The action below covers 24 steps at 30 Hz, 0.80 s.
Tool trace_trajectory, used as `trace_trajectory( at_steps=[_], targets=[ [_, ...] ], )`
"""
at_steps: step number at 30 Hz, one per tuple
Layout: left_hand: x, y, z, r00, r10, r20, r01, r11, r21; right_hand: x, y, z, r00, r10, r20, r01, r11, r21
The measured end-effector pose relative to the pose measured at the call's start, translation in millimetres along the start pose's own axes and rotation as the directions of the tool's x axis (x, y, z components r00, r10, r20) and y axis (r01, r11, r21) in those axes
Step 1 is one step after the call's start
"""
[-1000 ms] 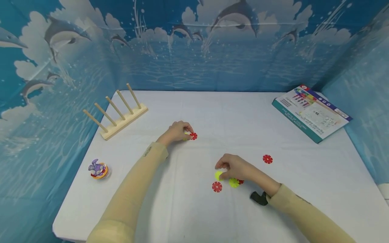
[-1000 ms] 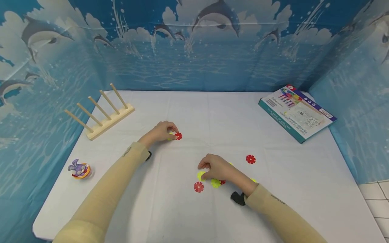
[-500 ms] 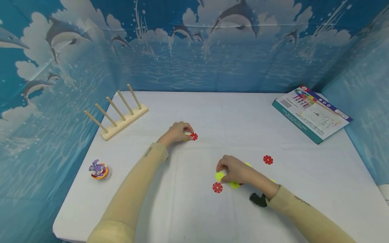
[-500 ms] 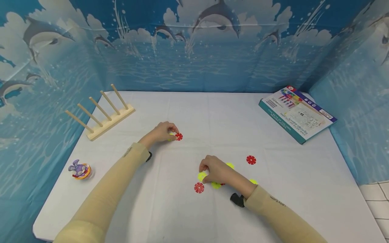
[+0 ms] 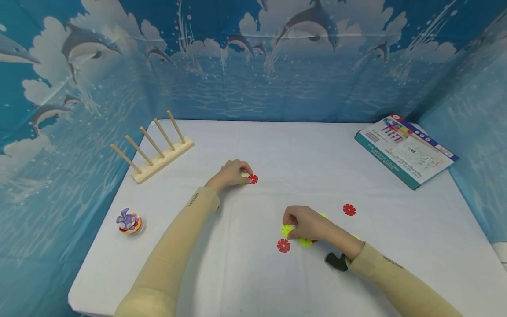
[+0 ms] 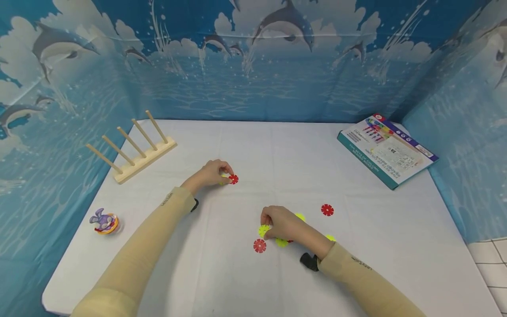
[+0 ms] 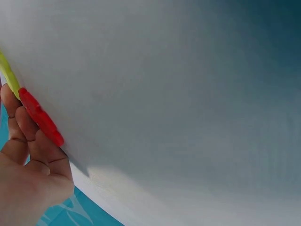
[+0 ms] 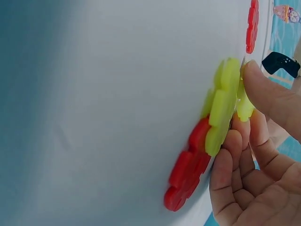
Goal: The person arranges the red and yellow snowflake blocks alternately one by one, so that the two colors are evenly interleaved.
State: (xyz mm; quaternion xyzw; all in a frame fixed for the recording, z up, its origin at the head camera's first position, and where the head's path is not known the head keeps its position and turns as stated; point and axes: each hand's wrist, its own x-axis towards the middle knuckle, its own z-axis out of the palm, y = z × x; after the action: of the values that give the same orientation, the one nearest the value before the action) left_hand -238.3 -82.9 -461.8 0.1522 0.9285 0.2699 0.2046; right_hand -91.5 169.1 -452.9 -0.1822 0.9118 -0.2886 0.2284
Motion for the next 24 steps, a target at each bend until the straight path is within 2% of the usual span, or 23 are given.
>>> trace_trajectory(
  at_steps=[6, 13, 18, 24],
  targets=[
    [0.4, -0.3, 1.0, 1.0, 0.0, 0.003, 0.0, 1.0, -0.006, 0.7, 4.1, -3.5, 0.999, 0.023, 0.042, -0.025, 0.999, 0.046],
    [0.1, 0.2, 0.3, 1.0, 0.0, 0.008, 0.0, 1.0, -0.009, 8.7, 7.7, -20.0, 0.995, -0.023, 0.099, 0.01, 0.992, 0.129],
    [-0.1, -0.1, 0.2, 1.0, -0.003, 0.004, 0.003, 1.0, -0.011, 26.6, 6.9, -35.2, 0.997, 0.004, 0.074, -0.017, 0.984, 0.177],
    [-2.4, 2.9, -0.8, 1.0, -0.018, 0.002, 0.018, 1.0, -0.008, 56.3, 0.4, -52.8, 0.995, 0.094, 0.017, -0.096, 0.968, 0.233]
  ],
)
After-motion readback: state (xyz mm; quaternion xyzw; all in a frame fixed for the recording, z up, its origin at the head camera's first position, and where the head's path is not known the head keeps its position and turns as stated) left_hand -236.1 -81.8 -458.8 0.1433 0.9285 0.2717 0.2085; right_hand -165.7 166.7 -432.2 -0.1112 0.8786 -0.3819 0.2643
